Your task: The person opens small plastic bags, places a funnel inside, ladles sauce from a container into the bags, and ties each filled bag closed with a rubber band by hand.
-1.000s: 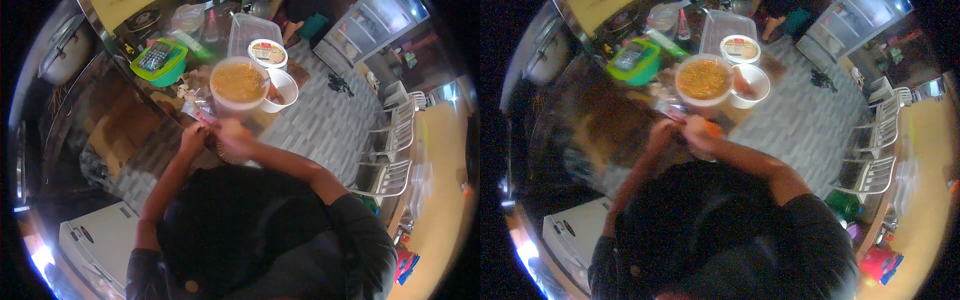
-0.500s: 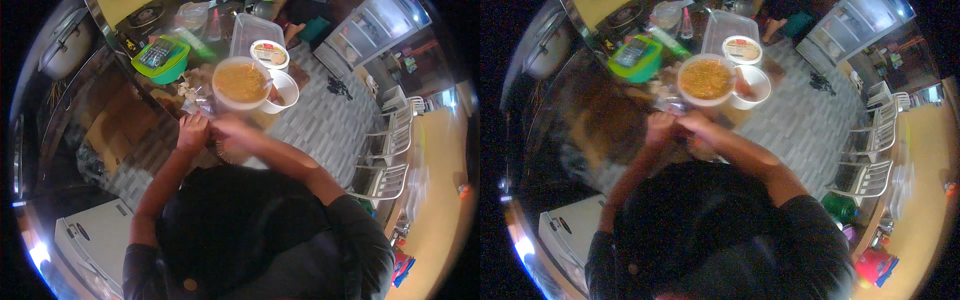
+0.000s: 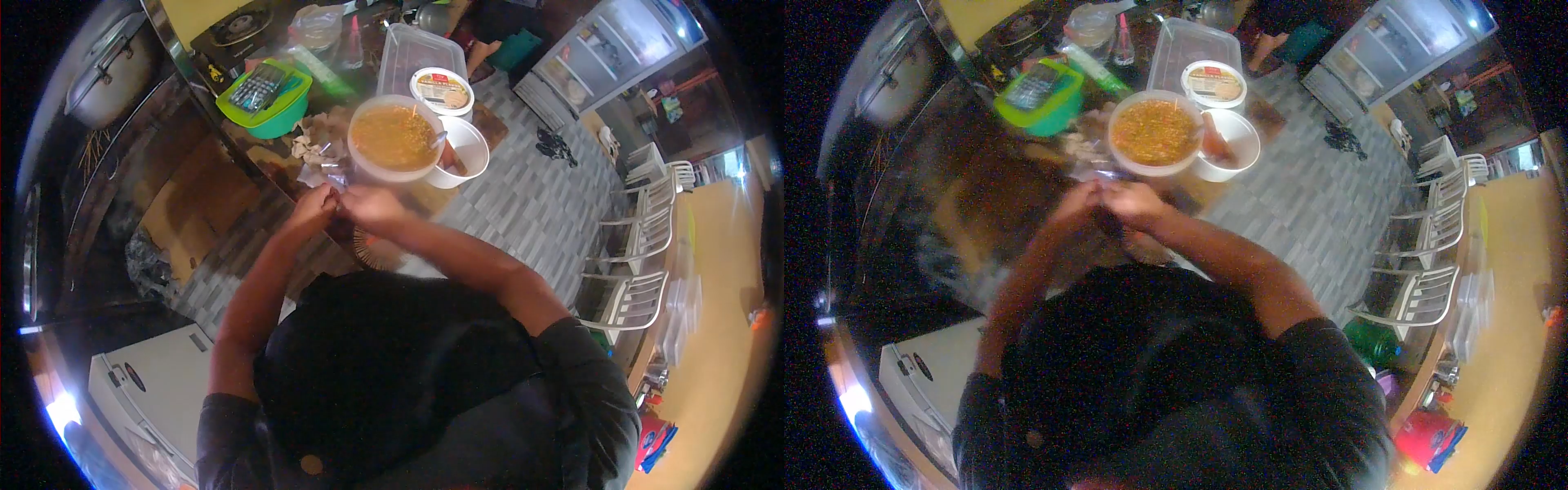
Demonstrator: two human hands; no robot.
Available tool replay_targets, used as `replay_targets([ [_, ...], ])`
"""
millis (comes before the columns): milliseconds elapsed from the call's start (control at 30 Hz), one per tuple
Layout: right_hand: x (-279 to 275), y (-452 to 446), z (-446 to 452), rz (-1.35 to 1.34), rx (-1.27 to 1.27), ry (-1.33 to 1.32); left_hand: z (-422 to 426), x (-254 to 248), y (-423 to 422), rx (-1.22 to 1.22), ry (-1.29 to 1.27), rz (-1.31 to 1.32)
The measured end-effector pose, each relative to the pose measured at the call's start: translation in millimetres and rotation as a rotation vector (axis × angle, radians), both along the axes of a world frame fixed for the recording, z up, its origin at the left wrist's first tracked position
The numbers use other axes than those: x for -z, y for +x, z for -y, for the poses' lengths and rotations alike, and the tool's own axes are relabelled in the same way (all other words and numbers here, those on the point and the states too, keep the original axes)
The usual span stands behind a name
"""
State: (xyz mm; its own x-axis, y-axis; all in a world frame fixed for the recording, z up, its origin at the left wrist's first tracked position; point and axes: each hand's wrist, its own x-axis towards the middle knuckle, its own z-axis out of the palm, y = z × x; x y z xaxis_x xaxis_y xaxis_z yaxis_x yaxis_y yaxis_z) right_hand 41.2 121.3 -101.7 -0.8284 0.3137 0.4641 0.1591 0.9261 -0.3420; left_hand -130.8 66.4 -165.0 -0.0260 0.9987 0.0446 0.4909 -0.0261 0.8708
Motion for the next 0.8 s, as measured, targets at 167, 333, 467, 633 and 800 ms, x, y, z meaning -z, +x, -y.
replay_targets([
  [167, -4, -10, -5, 0.118, 0.018, 0.032, -9, 14, -7, 0.054, -0.19, 0.115],
  [333, 4, -22, 7, -0.041, 0.393, -0.658, -3, 7, -10, -0.015, 0.152, -0.343],
  [467, 16, -23, 3, 0.003, 0.402, -0.616, 6, -13, -7, -0.02, 0.101, -0.204],
  [633, 2, -17, -6, 0.201, 0.104, -0.17, 9, -18, -7, -0.029, 0.014, 0.045],
  [800, -6, -20, -4, 0.217, 0.098, -0.194, 8, -12, -10, 0.034, -0.055, 0.181],
])
